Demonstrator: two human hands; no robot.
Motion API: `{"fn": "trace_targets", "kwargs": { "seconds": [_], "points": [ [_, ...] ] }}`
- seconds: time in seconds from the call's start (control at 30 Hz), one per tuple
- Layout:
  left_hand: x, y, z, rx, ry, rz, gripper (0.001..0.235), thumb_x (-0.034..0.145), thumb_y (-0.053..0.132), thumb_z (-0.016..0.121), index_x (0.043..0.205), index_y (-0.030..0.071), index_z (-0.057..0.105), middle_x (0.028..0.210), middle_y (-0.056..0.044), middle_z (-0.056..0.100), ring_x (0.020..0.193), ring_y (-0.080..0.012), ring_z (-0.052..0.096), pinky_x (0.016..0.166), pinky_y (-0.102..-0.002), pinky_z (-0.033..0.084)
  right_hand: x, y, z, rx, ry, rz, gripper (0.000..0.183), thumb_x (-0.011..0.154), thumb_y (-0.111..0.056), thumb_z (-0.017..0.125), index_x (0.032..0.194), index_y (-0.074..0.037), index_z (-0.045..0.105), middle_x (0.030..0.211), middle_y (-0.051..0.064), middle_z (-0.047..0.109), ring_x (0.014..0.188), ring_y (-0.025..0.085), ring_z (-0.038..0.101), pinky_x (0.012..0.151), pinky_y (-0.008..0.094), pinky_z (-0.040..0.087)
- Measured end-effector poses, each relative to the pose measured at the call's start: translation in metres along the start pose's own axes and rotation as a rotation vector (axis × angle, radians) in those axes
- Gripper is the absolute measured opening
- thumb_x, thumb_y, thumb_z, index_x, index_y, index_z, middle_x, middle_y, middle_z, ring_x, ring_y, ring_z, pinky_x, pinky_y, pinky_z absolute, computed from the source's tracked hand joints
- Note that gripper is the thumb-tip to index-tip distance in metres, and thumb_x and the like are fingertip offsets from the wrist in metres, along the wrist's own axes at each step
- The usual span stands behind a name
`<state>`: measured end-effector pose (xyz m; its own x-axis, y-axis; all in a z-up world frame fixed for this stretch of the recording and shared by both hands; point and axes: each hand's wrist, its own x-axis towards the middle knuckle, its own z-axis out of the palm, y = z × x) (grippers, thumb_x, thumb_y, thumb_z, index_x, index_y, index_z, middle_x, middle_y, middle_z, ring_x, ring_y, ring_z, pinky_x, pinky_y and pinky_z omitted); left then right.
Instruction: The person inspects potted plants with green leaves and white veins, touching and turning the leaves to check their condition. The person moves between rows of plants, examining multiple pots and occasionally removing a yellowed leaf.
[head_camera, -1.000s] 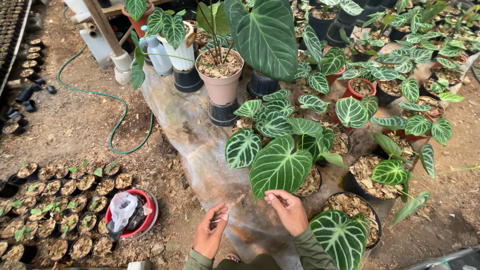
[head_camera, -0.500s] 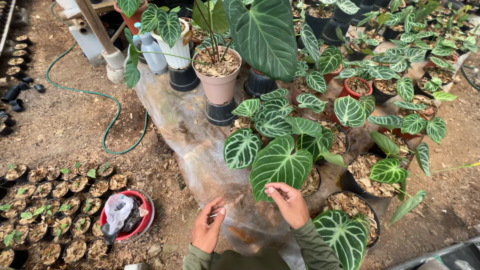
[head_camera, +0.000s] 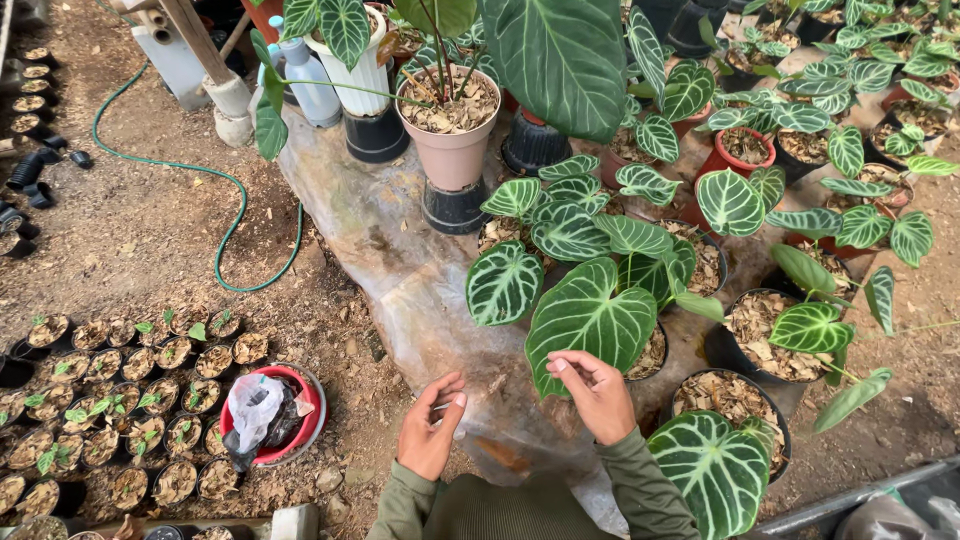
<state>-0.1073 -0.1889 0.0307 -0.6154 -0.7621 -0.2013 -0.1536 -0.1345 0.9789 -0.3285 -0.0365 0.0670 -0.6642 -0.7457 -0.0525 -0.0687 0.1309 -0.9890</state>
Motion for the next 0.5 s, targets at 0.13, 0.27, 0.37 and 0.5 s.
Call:
{"fn": "trace_targets", "kwargs": {
  "seconds": [0.13,0.27,0.37,0.5],
  "points": [
    [0.020,0.010,-0.010,0.011,-0.062,0.049,0.042,0.095,0.020,0.066,0.135,0.008,0.063,0.122,-0.006,0.074,0.103,-0.0138,0.069,0.087,-0.030,0.056,0.008,0.002,0.009,-0.031,0.078,0.016,0.027,0.098,-0.017,0.065,0.115,0.001,0.074,0.101,0.010,0.080,0.094,0.014,0.073,0.084,0.029,0.057],
    [0.046,0.019,-0.031,0.027,-0.114,0.067,0.042,0.096,0.020,0.066,0.136,0.007,0.063,0.122,-0.006,0.074,0.103,-0.0140,0.068,0.090,-0.030,0.056,0.025,0.003,0.028,-0.041,0.141,0.022,0.027,0.098,-0.018,0.065,0.115,0.001,0.074,0.100,0.010,0.079,0.095,0.013,0.073,0.085,0.028,0.057],
    [0.069,0.025,-0.052,0.032,-0.129,0.106,0.042,0.096,0.018,0.066,0.136,0.006,0.063,0.123,-0.007,0.074,0.104,-0.0140,0.068,0.091,-0.030,0.056,0.041,-0.001,0.051,-0.024,0.163,0.016,0.026,0.098,-0.018,0.065,0.115,0.000,0.074,0.100,0.010,0.079,0.095,0.013,0.074,0.085,0.028,0.057],
    [0.092,0.022,-0.082,0.048,-0.143,0.087,0.042,0.095,0.017,0.066,0.136,0.007,0.062,0.123,-0.005,0.075,0.103,-0.0133,0.068,0.089,-0.029,0.056,0.058,-0.006,0.082,-0.024,0.174,0.028,0.025,0.098,-0.017,0.065,0.114,0.001,0.074,0.100,0.010,0.080,0.094,0.013,0.074,0.085,0.028,0.058]
  ]
}}
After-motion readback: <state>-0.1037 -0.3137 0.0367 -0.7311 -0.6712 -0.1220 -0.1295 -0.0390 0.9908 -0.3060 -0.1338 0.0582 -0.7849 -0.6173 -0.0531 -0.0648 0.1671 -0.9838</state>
